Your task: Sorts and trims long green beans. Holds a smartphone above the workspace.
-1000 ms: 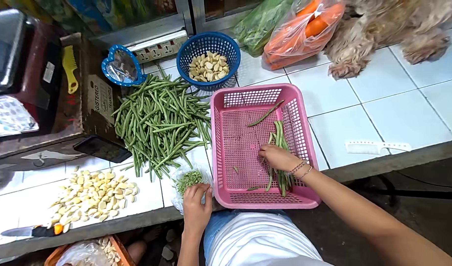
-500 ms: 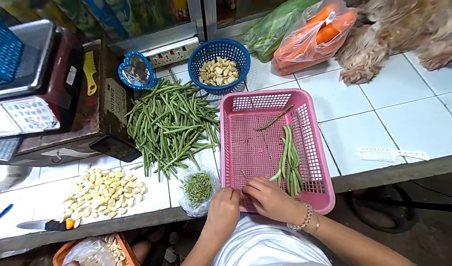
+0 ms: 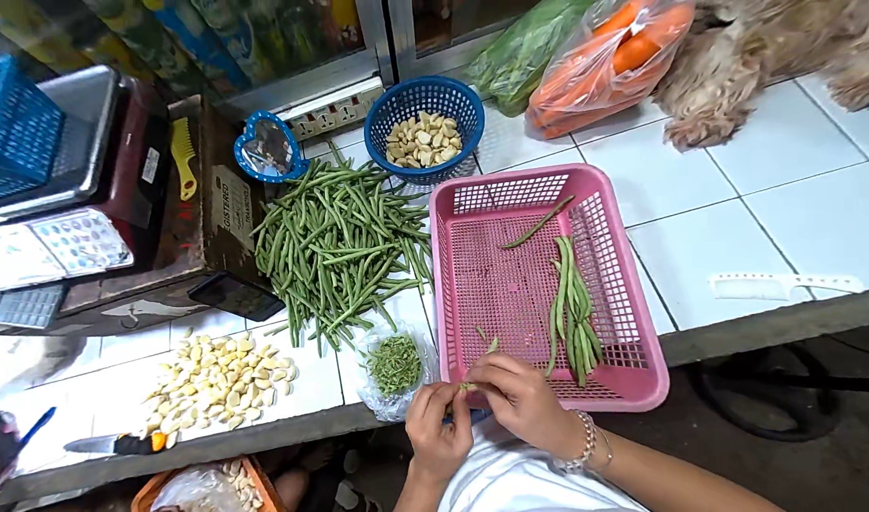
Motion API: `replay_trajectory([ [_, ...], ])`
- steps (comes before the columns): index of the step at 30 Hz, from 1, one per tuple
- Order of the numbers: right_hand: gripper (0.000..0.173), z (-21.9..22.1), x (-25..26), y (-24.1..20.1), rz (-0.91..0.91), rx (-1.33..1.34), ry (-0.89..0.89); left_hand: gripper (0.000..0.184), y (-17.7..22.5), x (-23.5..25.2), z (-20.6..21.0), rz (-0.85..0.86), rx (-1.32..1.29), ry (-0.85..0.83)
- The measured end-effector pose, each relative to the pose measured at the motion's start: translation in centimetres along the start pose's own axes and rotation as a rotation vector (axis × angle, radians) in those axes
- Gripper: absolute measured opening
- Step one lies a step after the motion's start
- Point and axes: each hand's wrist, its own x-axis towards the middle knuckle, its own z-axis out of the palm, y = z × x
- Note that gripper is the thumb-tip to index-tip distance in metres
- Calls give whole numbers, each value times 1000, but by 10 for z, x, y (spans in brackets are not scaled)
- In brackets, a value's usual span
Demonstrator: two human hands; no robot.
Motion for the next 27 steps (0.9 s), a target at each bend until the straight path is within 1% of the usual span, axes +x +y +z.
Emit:
replay_trajectory([
  [3, 9, -3, 7, -8, 273, 344, 83, 13, -4, -2, -2, 0, 7, 13],
  [4, 8, -8, 14, -8, 358, 453, 133, 13, -11, -5, -5, -18, 67, 7],
  [5, 11, -13, 21, -6, 435, 556, 188, 13, -20, -9, -11, -69, 170, -19],
  [6, 18, -19, 28, -3, 511, 662, 253, 14, -28, -11, -19, -171, 301, -86],
  [7, 23, -25, 34, 0, 583, 754, 313, 16, -31, -9, -29, -335, 412, -214],
  [8, 27, -29, 39, 2, 645, 830, 363, 21, -33, -1, -39, -533, 462, -361],
  [9, 28, -33, 43, 4, 695, 884, 394, 26, -35, 6, -46, -671, 484, -455],
  [10, 29, -35, 44, 5, 732, 917, 407, 28, -36, 9, -49, -709, 489, -471],
  [12, 30, -34, 43, 5, 799, 962, 404, 26, -30, 12, -49, -621, 378, -400],
  [15, 31, -28, 42, 2, 890, 1021, 370, 29, -16, 17, -38, -408, 30, -351],
  [17, 32, -26, 42, 1, 921, 1040, 355, 21, -13, 19, -32, -280, -105, -334],
  [20, 28, -25, 41, 1, 903, 1013, 351, 17, -14, 20, -28, -161, -130, -320],
  [22, 22, -23, 39, -1, 907, 977, 303, 18, -14, 21, -28, -95, -96, -326],
  [23, 21, -22, 37, -2, 909, 951, 239, 19, -14, 21, -28, -61, -69, -330],
  [25, 26, -18, 30, -6, 881, 893, 57, 21, -14, 22, -26, 6, -9, -333],
  [27, 25, -14, 27, -13, 868, 845, -81, 21, -13, 23, -24, 27, 18, -341],
])
